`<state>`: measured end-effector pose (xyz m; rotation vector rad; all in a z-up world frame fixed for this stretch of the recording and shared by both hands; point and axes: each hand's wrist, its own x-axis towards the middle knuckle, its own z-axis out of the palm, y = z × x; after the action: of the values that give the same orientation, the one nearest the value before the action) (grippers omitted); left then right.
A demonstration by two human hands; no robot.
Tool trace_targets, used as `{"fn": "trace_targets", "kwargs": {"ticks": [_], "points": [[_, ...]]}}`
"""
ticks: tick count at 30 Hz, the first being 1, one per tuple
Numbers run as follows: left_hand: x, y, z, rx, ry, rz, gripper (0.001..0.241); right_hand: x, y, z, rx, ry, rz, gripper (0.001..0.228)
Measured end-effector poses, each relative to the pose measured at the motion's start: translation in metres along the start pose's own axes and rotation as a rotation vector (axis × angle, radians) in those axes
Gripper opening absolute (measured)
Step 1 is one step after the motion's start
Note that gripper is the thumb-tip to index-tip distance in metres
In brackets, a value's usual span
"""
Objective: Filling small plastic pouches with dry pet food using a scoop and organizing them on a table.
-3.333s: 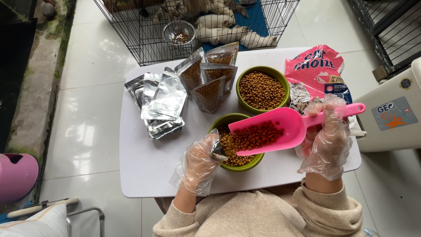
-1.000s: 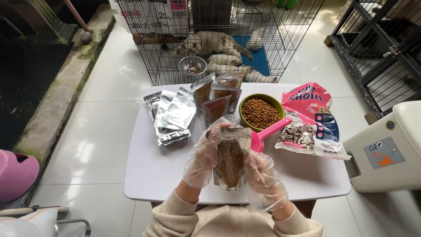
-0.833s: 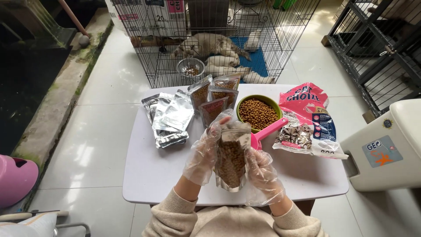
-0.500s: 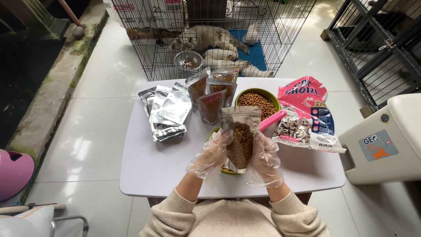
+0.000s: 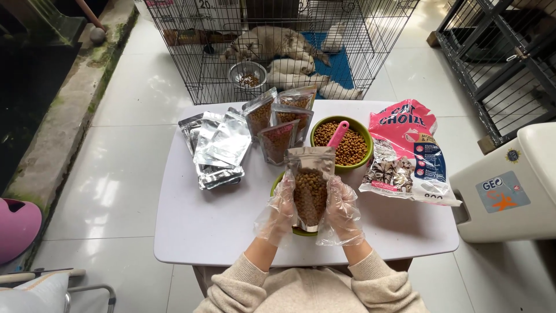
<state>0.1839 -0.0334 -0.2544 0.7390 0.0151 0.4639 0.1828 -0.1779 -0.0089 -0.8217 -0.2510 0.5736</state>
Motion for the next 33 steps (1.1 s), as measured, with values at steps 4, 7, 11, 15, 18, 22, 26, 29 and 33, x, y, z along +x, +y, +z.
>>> {"fn": "trace_targets", "kwargs": {"ticks": [4,7,11,15,18,22,26,29,33], "points": [[-0.009,0.003,0.009,0.071,0.049,0.009,0.039,-0.013,-0.03,0.061,-0.637,0.163,-0.132,0.03],[-0.02,0.007,0.017,0.131,0.092,0.017,0.039,-0.003,-0.025,0.047,-0.6,0.167,-0.068,0.026],[-0.04,0.013,0.028,0.228,0.152,0.019,0.039,-0.01,-0.053,0.085,-0.602,0.164,0.084,0.025],[-0.042,0.025,0.043,0.295,0.197,0.03,0.039,-0.004,-0.044,0.072,-0.587,0.2,0.081,0.024],[-0.045,0.033,0.056,0.361,0.227,0.046,0.039,0.004,-0.031,0.053,-0.657,0.202,0.067,0.023],[-0.052,0.041,0.074,0.457,0.272,0.063,0.04,0.002,-0.019,0.035,-0.5,0.088,-0.087,0.011],[-0.055,0.055,0.09,0.555,0.314,0.071,0.041,0.017,0.022,-0.016,-0.403,-0.146,-0.212,0.056],[-0.058,0.065,0.103,0.623,0.339,0.082,0.042,0.021,0.024,-0.022,-0.365,-0.134,-0.176,0.061],[-0.055,0.079,0.122,0.692,0.356,0.091,0.043,0.019,0.023,-0.017,-0.464,-0.099,-0.136,0.069]]}}
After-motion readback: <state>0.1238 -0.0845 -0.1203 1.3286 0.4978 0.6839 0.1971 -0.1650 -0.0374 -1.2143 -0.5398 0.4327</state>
